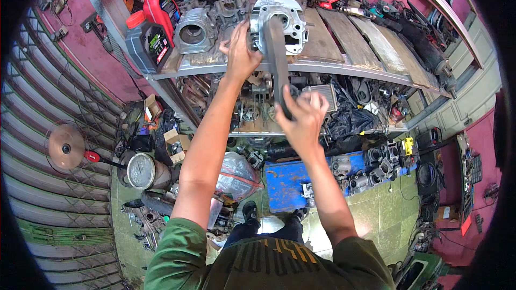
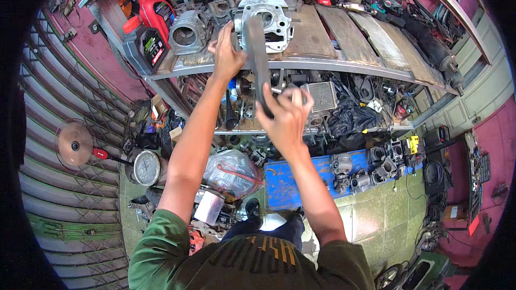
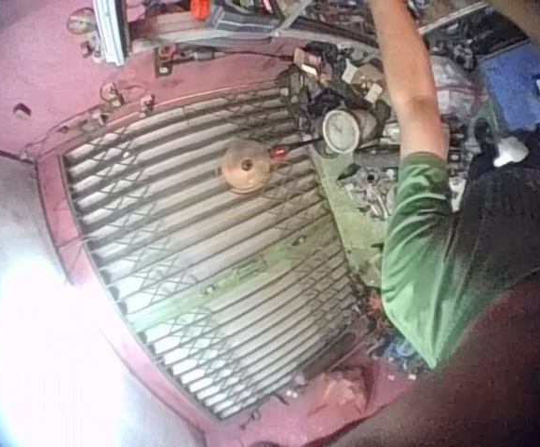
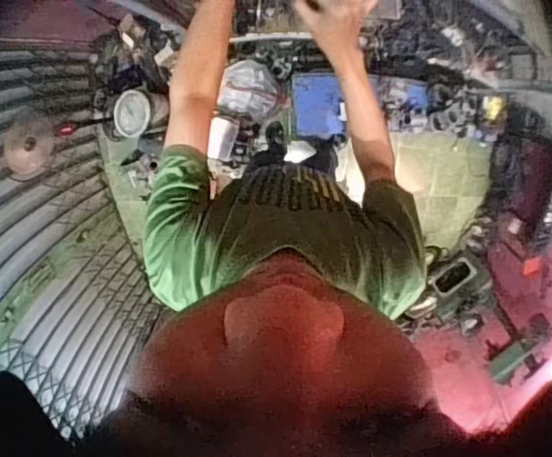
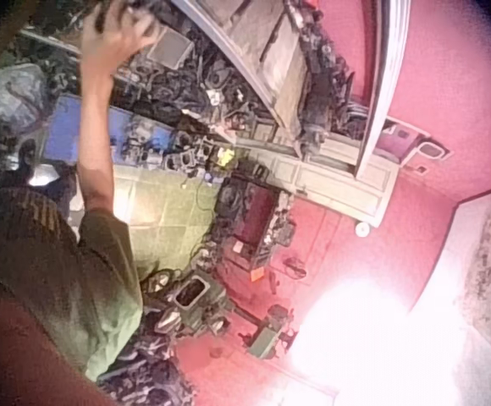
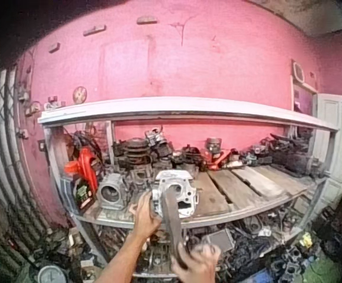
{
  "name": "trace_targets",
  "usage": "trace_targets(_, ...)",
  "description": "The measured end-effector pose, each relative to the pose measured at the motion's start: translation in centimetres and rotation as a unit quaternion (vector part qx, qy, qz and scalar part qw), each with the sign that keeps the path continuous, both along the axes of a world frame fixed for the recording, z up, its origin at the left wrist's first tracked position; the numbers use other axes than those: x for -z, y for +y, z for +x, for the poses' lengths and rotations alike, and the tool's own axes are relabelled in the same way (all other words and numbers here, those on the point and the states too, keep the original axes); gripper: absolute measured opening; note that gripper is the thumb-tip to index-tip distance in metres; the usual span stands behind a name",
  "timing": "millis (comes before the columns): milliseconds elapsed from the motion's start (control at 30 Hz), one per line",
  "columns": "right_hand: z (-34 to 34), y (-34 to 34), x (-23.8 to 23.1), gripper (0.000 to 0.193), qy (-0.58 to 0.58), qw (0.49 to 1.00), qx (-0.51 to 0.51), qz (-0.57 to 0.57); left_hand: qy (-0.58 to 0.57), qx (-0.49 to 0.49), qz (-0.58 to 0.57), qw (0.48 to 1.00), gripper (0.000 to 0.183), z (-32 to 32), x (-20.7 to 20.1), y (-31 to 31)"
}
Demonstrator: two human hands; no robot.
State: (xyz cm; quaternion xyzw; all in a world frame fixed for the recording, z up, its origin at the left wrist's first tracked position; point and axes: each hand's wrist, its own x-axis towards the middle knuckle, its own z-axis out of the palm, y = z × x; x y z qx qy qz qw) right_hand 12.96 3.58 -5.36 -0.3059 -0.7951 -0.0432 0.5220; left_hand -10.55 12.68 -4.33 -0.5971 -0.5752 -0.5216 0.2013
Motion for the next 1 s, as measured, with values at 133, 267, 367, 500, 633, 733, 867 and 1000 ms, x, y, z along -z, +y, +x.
trace_targets(133,-0.4,1.7,-3.7,0.045,0.036,0.999,0.033,0.02,-0.008,0.017,-0.004,1.0,0.081,0.7,-0.2,-0.2)
trace_targets(267,-1.0,4.2,-4.8,0.039,-0.001,0.996,0.075,0.053,-0.038,0.031,-0.015,0.999,0.078,1.7,-0.5,0.2)
trace_targets(367,0.5,1.2,0.2,0.042,-0.01,0.999,0.046,0.0,-0.03,-0.008,-0.027,0.999,0.079,1.5,-0.8,-0.3)
trace_targets(500,1.6,0.6,-1.7,0.047,0.025,0.999,0.041,0.001,-0.029,-0.017,-0.041,0.999,0.078,1.7,-0.8,-0.5)
trace_targets(633,0.5,6.1,-4.7,0.045,0.025,0.995,0.087,0.051,-0.013,-0.001,-0.023,1.0,0.075,3.1,-1.2,-0.2)
trace_targets(733,0.7,3.4,0.0,0.046,0.004,0.997,0.069,0.027,-0.031,-0.002,-0.028,0.999,0.074,1.7,-1.1,-0.4)
trace_targets(867,2.8,-0.3,-0.3,0.048,0.018,0.999,0.021,-0.028,-0.027,-0.019,-0.038,0.999,0.076,0.8,-1.1,-0.1)
trace_targets(1000,1.6,4.8,-6.4,0.047,0.068,0.995,0.07,-0.006,-0.026,-0.012,-0.043,0.999,0.078,2.1,-1.0,0.0)
